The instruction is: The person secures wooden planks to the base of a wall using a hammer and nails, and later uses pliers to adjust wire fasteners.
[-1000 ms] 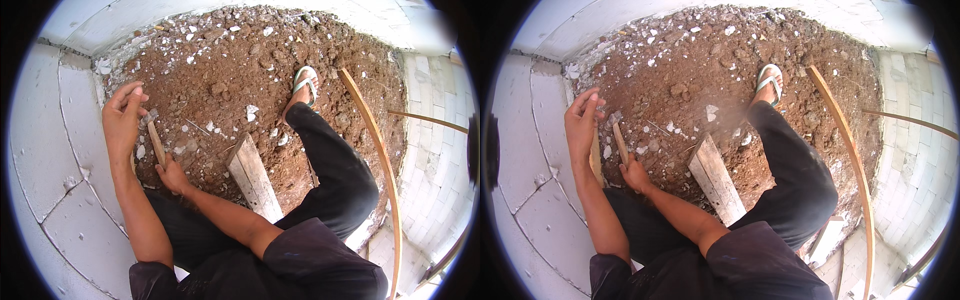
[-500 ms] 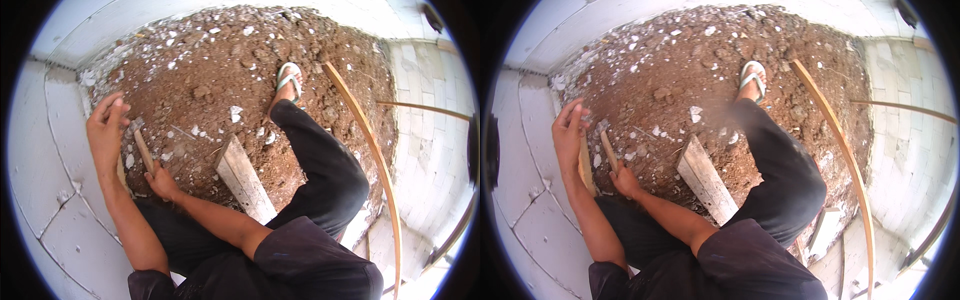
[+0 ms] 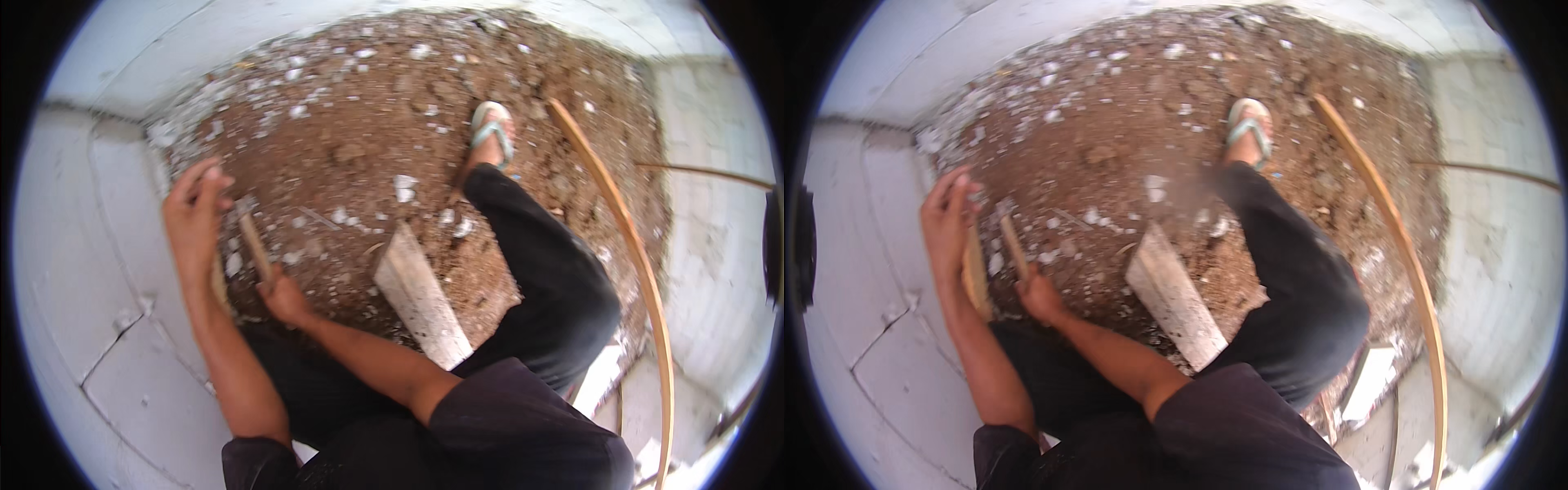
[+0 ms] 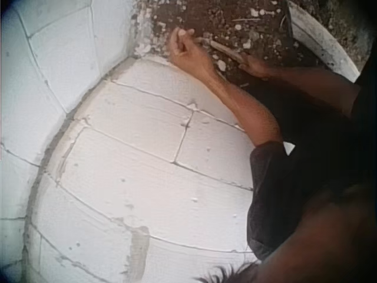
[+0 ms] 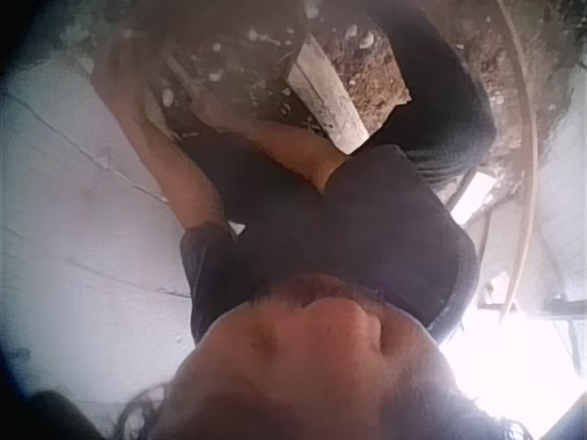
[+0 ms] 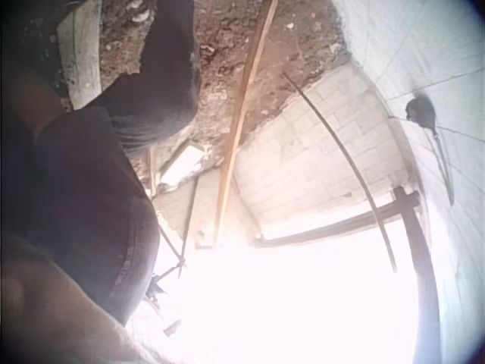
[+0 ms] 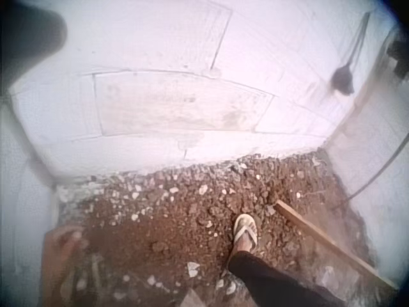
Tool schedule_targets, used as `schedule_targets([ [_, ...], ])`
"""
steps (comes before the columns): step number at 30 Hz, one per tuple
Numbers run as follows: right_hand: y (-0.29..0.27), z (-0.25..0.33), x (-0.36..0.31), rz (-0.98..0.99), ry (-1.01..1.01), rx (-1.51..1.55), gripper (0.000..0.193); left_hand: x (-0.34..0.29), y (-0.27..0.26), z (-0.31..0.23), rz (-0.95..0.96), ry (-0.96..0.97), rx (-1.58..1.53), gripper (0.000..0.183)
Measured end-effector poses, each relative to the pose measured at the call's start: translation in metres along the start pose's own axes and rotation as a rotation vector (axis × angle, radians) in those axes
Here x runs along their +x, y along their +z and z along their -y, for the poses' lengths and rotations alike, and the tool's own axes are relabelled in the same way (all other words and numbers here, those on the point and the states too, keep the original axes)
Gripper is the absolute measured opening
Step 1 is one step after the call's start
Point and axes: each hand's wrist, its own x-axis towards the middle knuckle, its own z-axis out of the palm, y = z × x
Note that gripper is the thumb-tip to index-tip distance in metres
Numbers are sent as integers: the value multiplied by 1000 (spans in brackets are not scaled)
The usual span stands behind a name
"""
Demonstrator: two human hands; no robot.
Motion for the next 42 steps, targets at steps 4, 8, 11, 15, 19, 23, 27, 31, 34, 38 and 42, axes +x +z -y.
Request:
schedule_targets([
  [4, 5, 1, 2, -7, 0, 1, 53, 0, 5, 7, 33, 84, -86, 25],
  [8, 12, -23, 10, -30, -153, 24, 51, -11, 16, -17, 90, 61, 146, 28],
  [11, 11, -38, 15, 13, -201, 62, 51, -16, 25, -23, 75, 67, 193, 31],
  [15, 5, -8, -2, 118, -128, 175, 55, -21, 16, -20, 102, 61, 190, 35],
  [19, -4, 0, -4, 81, -57, 172, 61, -19, 24, -18, 27, 164, 144, 26],
  [23, -4, -12, 3, 61, -168, 176, 62, -15, 25, -21, 69, 119, 154, 29],
  [27, 0, -14, 4, 79, -147, 114, 62, -16, 20, -22, 104, 73, 176, 33],
  [31, 1, -20, 6, 70, -149, 131, 61, -14, 21, -19, 112, 58, 156, 33],
  [34, 7, -26, 7, 69, -163, 156, 59, -13, 22, -17, 101, 80, 173, 33],
  [38, 8, -35, 11, 52, -177, 150, 56, -14, 19, -20, 101, 87, 184, 34],
  [42, 8, -34, 11, 64, -190, 134, 55, -14, 17, -22, 88, 76, 189, 34],
])
